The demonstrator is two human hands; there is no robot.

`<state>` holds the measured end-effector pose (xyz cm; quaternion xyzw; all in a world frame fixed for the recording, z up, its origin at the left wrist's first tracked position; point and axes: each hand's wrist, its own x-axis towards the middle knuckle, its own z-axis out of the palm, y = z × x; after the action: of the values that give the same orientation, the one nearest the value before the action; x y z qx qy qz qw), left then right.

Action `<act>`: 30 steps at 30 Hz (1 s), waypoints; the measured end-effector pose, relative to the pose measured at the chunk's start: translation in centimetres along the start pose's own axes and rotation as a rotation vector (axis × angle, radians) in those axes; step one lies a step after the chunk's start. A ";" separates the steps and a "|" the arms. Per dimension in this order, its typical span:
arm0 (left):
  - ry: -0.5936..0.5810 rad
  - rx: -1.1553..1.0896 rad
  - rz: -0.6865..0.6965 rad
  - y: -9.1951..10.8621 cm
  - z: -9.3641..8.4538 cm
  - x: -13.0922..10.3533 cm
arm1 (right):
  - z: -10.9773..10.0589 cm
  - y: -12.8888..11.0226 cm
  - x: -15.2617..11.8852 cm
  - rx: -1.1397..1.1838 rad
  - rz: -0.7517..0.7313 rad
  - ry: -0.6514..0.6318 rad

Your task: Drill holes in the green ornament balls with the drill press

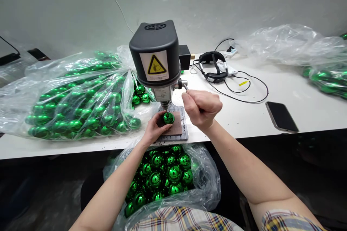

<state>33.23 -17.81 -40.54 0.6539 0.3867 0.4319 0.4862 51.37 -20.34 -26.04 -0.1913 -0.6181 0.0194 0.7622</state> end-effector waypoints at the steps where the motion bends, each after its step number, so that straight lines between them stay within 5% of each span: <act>1: -0.001 0.001 0.000 0.0 0.0 0.0 | -0.1 0.1 -0.2 0.004 -0.024 -0.022; 8: 0.007 0.002 -0.009 0.2 -0.2 -0.1 | -0.2 0.2 -0.8 0.045 -0.116 -0.088; 15: 0.064 0.006 -0.039 0.5 0.3 0.0 | 2.3 -0.9 5.7 0.027 0.342 0.187; 19: 0.182 0.239 -0.019 3.4 -1.0 -2.3 | 2.9 0.0 8.9 0.159 0.618 0.244; 23: -0.090 0.533 0.005 7.8 -5.0 -4.0 | 2.9 0.9 9.1 0.173 0.636 0.238; 25: -0.117 0.547 0.007 9.0 -6.9 -2.4 | 2.8 1.1 8.8 0.172 0.604 0.219; 30: 0.202 0.902 -0.208 7.1 -8.8 7.0 | 2.7 1.2 8.4 0.163 0.565 0.212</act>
<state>27.84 -10.30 -30.99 0.7122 0.6446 0.2313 0.1544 51.01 -16.29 -18.07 -0.2946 -0.4541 0.2599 0.7997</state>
